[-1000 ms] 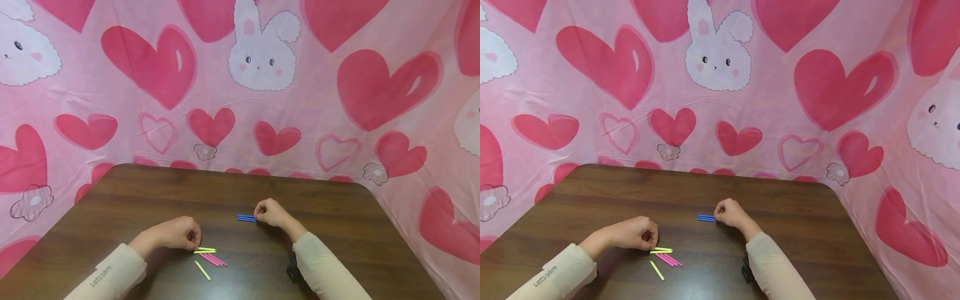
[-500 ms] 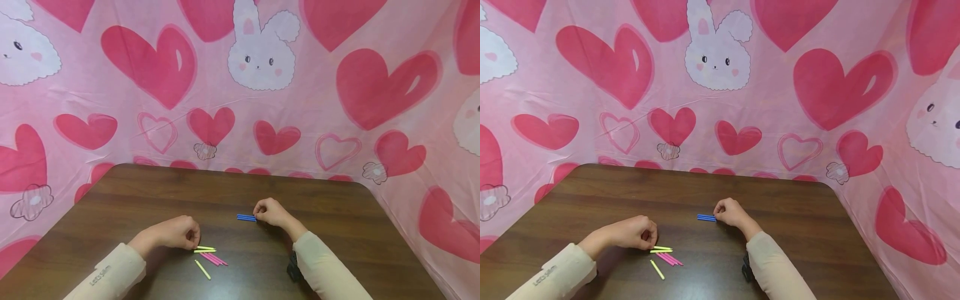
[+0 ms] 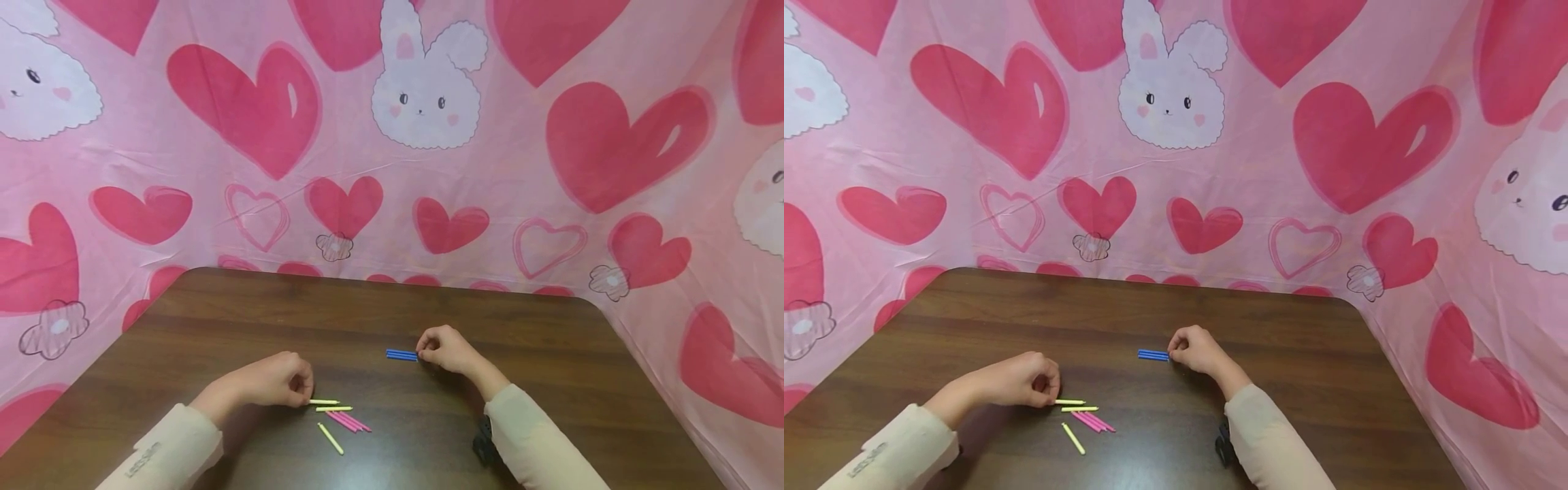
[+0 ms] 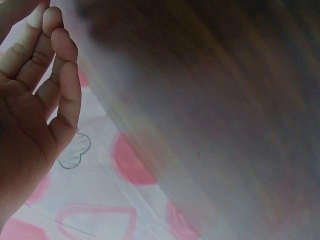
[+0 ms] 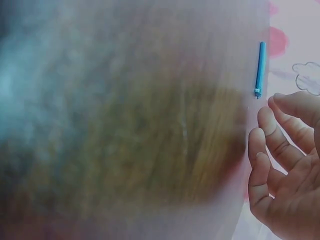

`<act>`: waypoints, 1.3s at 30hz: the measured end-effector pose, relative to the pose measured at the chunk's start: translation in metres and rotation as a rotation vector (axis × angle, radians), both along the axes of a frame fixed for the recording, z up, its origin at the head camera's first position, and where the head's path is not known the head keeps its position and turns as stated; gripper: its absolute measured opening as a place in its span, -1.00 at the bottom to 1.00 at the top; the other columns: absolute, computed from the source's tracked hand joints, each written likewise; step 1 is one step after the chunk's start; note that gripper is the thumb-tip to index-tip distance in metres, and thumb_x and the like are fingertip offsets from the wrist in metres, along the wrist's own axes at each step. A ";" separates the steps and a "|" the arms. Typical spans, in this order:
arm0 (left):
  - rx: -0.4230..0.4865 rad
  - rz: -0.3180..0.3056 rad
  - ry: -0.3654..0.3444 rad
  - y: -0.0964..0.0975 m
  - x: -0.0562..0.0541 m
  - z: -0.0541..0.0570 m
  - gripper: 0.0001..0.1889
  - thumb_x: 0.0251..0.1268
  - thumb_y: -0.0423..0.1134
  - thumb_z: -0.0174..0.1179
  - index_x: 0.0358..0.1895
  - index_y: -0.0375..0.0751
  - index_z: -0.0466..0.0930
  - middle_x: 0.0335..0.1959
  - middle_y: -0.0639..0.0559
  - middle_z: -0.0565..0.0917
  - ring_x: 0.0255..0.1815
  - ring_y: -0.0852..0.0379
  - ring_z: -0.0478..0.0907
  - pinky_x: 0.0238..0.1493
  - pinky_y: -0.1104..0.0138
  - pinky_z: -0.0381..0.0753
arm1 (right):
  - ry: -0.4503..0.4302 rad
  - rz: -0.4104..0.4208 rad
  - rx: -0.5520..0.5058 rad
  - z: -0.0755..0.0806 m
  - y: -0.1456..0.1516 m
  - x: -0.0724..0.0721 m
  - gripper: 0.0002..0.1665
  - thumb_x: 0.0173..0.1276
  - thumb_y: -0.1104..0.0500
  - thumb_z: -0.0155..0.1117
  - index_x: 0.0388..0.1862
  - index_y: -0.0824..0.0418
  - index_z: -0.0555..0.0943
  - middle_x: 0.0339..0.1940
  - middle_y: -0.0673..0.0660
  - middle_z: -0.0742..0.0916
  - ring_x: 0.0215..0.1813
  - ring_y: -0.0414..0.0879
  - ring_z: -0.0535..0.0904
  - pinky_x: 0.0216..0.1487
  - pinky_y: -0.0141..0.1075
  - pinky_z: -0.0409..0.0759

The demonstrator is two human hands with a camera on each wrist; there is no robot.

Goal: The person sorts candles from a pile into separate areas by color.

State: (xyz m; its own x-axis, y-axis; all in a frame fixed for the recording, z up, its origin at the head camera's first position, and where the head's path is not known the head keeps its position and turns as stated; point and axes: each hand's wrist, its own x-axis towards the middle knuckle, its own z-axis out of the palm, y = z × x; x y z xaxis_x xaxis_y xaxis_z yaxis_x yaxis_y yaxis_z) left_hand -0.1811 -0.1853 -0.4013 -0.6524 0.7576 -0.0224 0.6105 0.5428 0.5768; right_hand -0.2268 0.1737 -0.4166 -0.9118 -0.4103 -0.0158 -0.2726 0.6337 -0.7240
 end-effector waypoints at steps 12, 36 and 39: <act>0.023 0.053 0.015 -0.018 0.001 0.002 -0.86 0.09 -0.35 0.34 -0.51 0.00 0.65 -0.57 0.33 0.52 -0.55 0.46 0.36 -0.49 0.49 0.43 | -0.018 0.024 -0.025 0.005 -0.007 0.014 -0.92 0.32 0.30 0.32 -0.31 0.34 0.66 -0.52 0.04 0.62 -0.57 -0.18 0.45 -0.51 -0.33 0.53; 0.003 0.123 0.024 -0.028 -0.034 0.015 -0.90 0.14 -0.35 0.36 -0.45 -0.05 0.69 -0.51 0.24 0.61 -0.47 0.35 0.41 -0.40 0.43 0.51 | -0.048 0.237 -0.028 0.010 -0.059 0.045 -0.97 0.25 0.31 0.40 -0.35 0.25 0.69 -0.53 -0.02 0.63 -0.51 -0.28 0.43 -0.43 -0.45 0.45; 0.004 0.132 0.022 -0.026 -0.042 0.016 -0.92 0.14 -0.34 0.36 -0.44 -0.07 0.69 -0.50 0.22 0.62 -0.46 0.32 0.42 -0.38 0.43 0.52 | -0.057 0.266 -0.038 0.010 -0.066 0.048 -0.97 0.25 0.31 0.40 -0.35 0.27 0.69 -0.55 0.00 0.64 -0.54 -0.32 0.42 -0.45 -0.47 0.43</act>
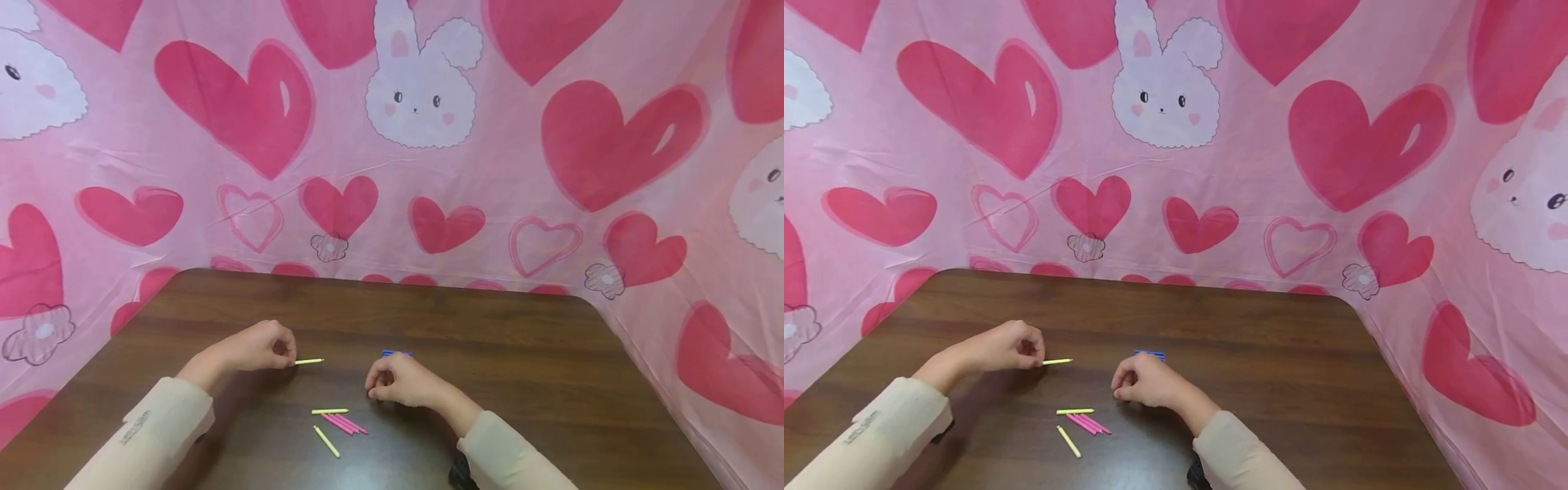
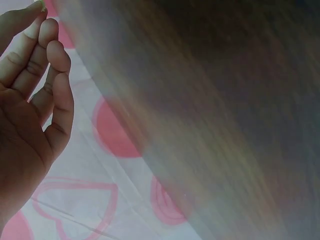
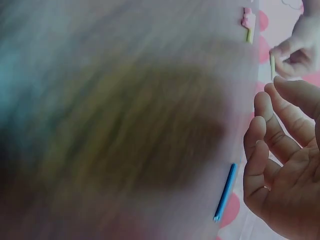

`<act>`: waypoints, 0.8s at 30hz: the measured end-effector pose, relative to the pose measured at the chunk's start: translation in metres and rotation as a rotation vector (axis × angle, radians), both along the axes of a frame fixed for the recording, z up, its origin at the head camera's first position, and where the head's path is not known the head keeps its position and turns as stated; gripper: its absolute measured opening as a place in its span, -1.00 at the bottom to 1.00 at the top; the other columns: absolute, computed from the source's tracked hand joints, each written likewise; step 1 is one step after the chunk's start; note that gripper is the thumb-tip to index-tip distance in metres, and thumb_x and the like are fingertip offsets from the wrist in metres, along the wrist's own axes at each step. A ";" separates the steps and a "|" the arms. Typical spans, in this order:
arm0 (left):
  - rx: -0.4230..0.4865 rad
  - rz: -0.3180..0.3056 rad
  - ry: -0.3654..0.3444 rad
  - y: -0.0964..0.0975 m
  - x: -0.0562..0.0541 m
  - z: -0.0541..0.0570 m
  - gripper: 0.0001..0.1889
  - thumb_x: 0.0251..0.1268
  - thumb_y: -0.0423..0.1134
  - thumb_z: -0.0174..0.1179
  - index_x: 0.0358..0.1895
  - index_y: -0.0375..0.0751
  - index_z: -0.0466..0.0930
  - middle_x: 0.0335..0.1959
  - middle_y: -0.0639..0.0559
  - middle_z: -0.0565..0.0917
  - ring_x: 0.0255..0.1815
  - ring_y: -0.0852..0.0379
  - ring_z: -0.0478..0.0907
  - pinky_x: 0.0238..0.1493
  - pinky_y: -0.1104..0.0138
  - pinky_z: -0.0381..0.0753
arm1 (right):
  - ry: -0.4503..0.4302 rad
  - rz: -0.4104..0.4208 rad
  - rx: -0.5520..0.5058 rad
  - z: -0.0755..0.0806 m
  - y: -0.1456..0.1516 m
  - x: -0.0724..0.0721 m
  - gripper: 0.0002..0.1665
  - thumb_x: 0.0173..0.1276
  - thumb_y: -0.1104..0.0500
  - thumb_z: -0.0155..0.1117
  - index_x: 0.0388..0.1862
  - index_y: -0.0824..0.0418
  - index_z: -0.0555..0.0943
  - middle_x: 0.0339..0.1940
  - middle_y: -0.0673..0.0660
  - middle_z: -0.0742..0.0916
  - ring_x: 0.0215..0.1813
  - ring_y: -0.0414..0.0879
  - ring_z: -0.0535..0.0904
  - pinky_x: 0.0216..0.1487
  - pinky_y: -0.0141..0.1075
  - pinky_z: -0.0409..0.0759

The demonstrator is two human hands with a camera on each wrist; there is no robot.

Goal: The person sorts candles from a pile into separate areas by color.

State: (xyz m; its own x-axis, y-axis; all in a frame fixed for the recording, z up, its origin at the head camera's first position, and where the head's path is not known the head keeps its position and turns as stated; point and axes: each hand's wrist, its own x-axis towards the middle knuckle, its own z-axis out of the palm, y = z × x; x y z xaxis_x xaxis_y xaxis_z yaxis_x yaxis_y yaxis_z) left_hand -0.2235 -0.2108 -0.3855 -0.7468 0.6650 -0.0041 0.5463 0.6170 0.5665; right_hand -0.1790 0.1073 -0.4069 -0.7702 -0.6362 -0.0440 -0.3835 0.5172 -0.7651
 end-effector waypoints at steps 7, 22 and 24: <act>0.006 0.011 0.018 0.006 -0.010 -0.004 -0.92 0.15 -0.33 0.36 -0.45 -0.07 0.69 -0.52 0.23 0.60 -0.45 0.34 0.42 -0.35 0.43 0.51 | -0.012 0.069 0.021 -0.002 -0.014 0.002 -0.95 0.24 0.34 0.39 -0.36 0.21 0.71 -0.58 -0.03 0.64 -0.57 -0.36 0.42 -0.46 -0.50 0.42; 0.004 -0.015 0.002 0.023 -0.028 -0.014 -0.92 0.19 -0.31 0.35 -0.45 -0.09 0.70 -0.53 0.21 0.60 -0.47 0.30 0.42 -0.36 0.42 0.51 | -0.003 0.134 0.072 -0.006 -0.031 0.003 -0.93 0.23 0.36 0.38 -0.36 0.22 0.71 -0.63 -0.09 0.59 -0.56 -0.40 0.38 -0.43 -0.53 0.38; 0.009 -0.019 -0.011 0.025 -0.030 -0.016 -0.93 0.19 -0.32 0.34 -0.44 -0.10 0.71 -0.53 0.20 0.60 -0.47 0.30 0.42 -0.37 0.42 0.51 | -0.006 0.129 0.078 -0.006 -0.033 0.003 -0.94 0.23 0.36 0.39 -0.36 0.22 0.71 -0.63 -0.10 0.58 -0.56 -0.40 0.38 -0.43 -0.53 0.38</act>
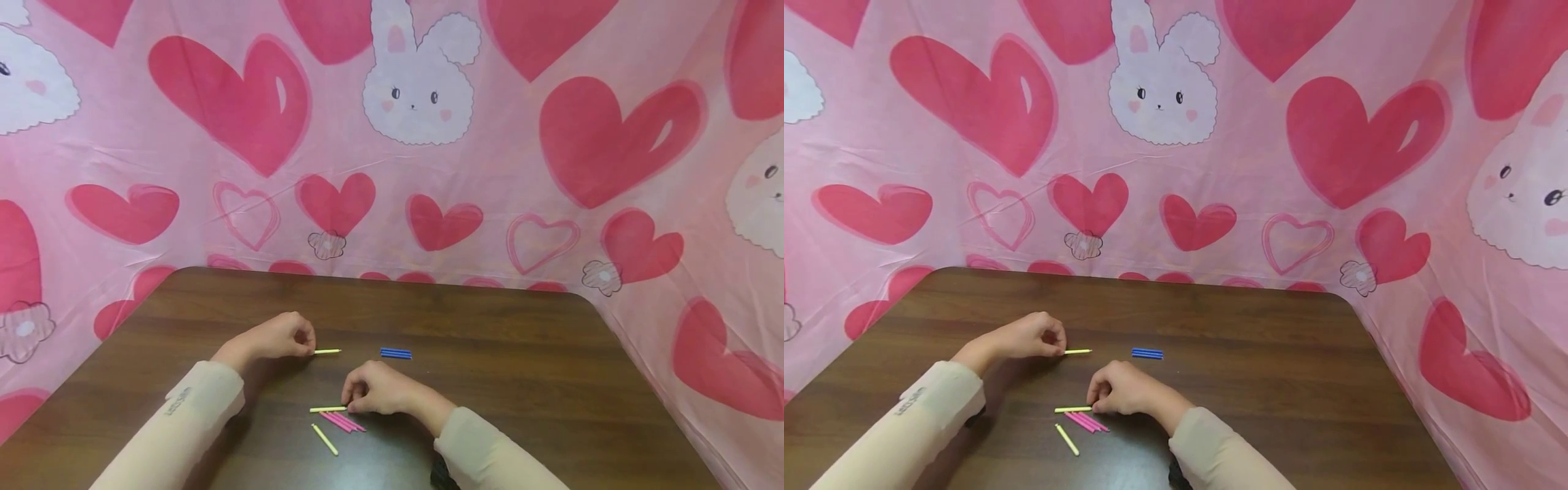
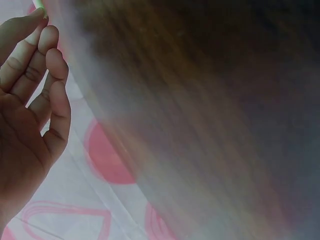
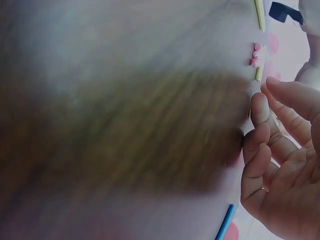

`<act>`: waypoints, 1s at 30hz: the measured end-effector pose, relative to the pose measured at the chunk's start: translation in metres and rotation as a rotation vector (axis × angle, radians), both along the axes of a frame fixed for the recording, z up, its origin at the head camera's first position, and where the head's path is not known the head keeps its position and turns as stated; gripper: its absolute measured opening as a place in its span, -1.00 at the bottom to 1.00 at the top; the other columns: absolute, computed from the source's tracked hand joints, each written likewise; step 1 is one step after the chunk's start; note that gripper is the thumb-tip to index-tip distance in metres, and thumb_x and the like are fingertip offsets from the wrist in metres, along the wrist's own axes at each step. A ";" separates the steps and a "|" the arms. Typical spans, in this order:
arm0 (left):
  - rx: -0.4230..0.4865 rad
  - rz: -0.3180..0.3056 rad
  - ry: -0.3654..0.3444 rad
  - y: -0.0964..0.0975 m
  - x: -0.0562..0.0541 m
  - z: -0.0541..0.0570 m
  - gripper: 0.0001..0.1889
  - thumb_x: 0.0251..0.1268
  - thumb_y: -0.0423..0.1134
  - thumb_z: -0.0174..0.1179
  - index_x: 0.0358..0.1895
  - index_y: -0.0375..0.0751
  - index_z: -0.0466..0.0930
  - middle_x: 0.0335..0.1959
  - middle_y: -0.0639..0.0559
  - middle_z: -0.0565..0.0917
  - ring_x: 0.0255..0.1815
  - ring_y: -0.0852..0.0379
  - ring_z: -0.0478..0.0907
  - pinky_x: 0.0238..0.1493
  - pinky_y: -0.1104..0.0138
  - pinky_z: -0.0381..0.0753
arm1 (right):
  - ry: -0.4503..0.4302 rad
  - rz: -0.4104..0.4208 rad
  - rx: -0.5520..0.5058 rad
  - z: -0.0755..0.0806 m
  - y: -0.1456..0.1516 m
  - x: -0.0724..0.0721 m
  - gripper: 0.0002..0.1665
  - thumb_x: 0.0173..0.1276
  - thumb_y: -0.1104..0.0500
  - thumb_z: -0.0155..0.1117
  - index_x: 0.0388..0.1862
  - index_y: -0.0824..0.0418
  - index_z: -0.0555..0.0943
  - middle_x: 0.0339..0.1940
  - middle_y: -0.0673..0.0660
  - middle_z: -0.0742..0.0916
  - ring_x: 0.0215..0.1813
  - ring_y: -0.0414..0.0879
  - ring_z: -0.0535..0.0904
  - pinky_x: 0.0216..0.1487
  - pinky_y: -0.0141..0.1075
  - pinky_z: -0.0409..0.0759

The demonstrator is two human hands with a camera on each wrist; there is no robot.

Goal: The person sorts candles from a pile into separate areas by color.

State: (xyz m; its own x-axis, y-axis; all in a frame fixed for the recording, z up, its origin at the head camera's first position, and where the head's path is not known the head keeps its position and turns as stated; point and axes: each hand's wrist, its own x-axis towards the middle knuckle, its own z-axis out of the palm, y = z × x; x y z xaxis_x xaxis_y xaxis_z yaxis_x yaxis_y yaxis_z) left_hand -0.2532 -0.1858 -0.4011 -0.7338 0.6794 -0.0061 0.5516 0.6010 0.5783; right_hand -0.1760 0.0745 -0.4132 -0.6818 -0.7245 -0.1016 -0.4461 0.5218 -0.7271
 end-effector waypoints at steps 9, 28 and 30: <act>0.003 -0.025 0.008 0.005 -0.008 -0.006 -0.90 0.19 -0.34 0.34 -0.46 -0.09 0.70 -0.56 0.21 0.58 -0.50 0.32 0.41 -0.40 0.43 0.49 | 0.008 -0.023 0.044 0.000 -0.004 0.000 -0.94 0.23 0.33 0.40 -0.38 0.19 0.70 -0.67 -0.14 0.53 -0.59 -0.38 0.35 -0.46 -0.53 0.34; -0.019 -0.018 0.001 0.010 -0.008 -0.006 -0.91 0.17 -0.37 0.35 -0.45 -0.14 0.71 -0.57 0.19 0.58 -0.52 0.33 0.38 -0.45 0.45 0.45 | 0.070 -0.043 0.096 -0.001 -0.010 0.003 -0.89 0.18 0.33 0.44 -0.46 0.17 0.67 -0.71 -0.16 0.48 -0.63 -0.40 0.33 -0.52 -0.54 0.31; -0.018 -0.016 0.002 0.010 -0.009 -0.007 -0.92 0.17 -0.37 0.35 -0.45 -0.14 0.71 -0.57 0.19 0.59 -0.52 0.33 0.38 -0.44 0.45 0.46 | 0.072 -0.043 0.099 -0.002 -0.010 0.003 -0.88 0.18 0.32 0.45 -0.46 0.16 0.67 -0.71 -0.15 0.48 -0.63 -0.40 0.33 -0.52 -0.54 0.31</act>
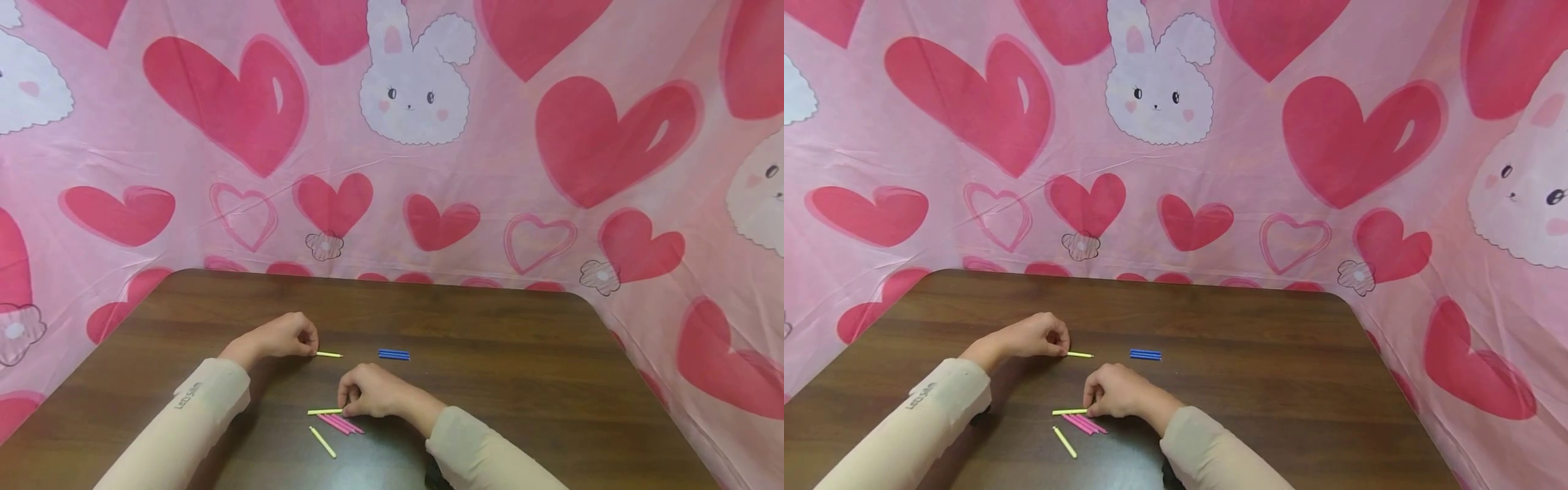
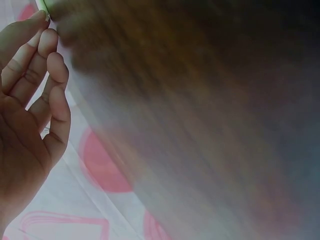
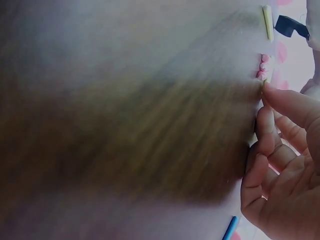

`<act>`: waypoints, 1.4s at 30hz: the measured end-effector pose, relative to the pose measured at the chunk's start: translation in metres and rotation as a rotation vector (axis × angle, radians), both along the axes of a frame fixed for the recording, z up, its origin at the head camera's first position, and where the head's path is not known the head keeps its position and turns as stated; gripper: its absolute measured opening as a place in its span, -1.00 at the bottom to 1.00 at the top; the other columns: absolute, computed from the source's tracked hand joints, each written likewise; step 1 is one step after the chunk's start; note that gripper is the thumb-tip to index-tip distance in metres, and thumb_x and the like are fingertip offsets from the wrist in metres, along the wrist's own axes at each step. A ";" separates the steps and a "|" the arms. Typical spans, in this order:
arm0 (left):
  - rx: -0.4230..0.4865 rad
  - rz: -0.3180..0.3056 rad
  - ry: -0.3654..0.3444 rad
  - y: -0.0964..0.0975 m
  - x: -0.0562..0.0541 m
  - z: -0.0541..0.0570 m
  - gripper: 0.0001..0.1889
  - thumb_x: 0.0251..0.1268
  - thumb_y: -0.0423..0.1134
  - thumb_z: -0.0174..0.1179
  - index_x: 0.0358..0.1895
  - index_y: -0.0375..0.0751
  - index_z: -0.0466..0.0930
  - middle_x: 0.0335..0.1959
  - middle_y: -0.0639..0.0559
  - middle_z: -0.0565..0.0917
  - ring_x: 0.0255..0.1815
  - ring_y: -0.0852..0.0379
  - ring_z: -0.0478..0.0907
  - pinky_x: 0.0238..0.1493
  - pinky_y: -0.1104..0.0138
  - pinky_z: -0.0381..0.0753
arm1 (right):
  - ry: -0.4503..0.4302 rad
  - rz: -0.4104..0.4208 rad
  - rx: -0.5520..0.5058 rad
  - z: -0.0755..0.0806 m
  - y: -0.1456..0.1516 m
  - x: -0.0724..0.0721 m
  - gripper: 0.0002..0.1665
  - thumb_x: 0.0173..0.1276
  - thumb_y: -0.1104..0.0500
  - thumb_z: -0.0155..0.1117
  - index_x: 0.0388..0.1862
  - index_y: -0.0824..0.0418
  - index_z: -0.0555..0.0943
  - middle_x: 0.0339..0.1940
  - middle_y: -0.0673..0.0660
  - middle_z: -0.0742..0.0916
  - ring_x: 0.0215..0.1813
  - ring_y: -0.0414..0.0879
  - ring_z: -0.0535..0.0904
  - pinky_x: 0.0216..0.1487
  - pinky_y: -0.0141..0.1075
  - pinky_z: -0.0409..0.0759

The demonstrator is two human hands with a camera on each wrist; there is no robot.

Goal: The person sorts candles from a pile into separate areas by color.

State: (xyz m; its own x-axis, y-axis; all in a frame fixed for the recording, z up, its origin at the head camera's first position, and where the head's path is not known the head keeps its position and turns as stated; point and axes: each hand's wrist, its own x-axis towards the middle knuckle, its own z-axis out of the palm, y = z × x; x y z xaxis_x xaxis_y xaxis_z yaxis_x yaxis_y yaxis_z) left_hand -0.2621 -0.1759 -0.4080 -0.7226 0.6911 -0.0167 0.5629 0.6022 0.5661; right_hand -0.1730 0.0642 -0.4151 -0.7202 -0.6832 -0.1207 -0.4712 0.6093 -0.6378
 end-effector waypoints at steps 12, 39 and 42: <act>0.011 0.020 0.017 -0.008 0.001 0.000 -0.94 0.19 -0.33 0.35 -0.42 -0.13 0.72 -0.52 0.18 0.65 -0.48 0.33 0.44 -0.36 0.43 0.54 | -0.012 -0.033 -0.026 0.000 0.002 0.000 -0.88 0.21 0.34 0.41 -0.48 0.18 0.68 -0.70 -0.16 0.50 -0.63 -0.39 0.33 -0.54 -0.54 0.33; 0.087 0.098 0.099 -0.052 0.049 0.037 -0.94 0.21 -0.26 0.37 -0.30 -0.15 0.73 -0.41 0.23 0.66 -0.40 0.38 0.49 -0.34 0.42 0.57 | -0.073 -0.082 -0.113 0.005 0.006 -0.005 -0.89 0.24 0.36 0.38 -0.48 0.24 0.70 -0.64 -0.12 0.57 -0.58 -0.36 0.39 -0.51 -0.51 0.38; 0.098 0.095 0.098 -0.052 0.056 0.037 -0.96 0.20 -0.28 0.37 -0.30 -0.10 0.73 -0.42 0.25 0.64 -0.40 0.38 0.48 -0.36 0.42 0.54 | -0.055 -0.089 -0.118 0.005 0.006 -0.007 -0.89 0.24 0.36 0.38 -0.48 0.23 0.70 -0.64 -0.11 0.58 -0.61 -0.35 0.40 -0.51 -0.50 0.40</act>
State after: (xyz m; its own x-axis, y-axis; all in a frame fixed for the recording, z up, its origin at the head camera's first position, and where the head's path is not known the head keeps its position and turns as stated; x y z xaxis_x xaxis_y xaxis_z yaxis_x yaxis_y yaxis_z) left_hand -0.2061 -0.2283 -0.3708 -0.7793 0.6148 0.1211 0.5619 0.6000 0.5694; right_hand -0.1795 0.0705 -0.4104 -0.7728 -0.6290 -0.0842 -0.3814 0.5663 -0.7306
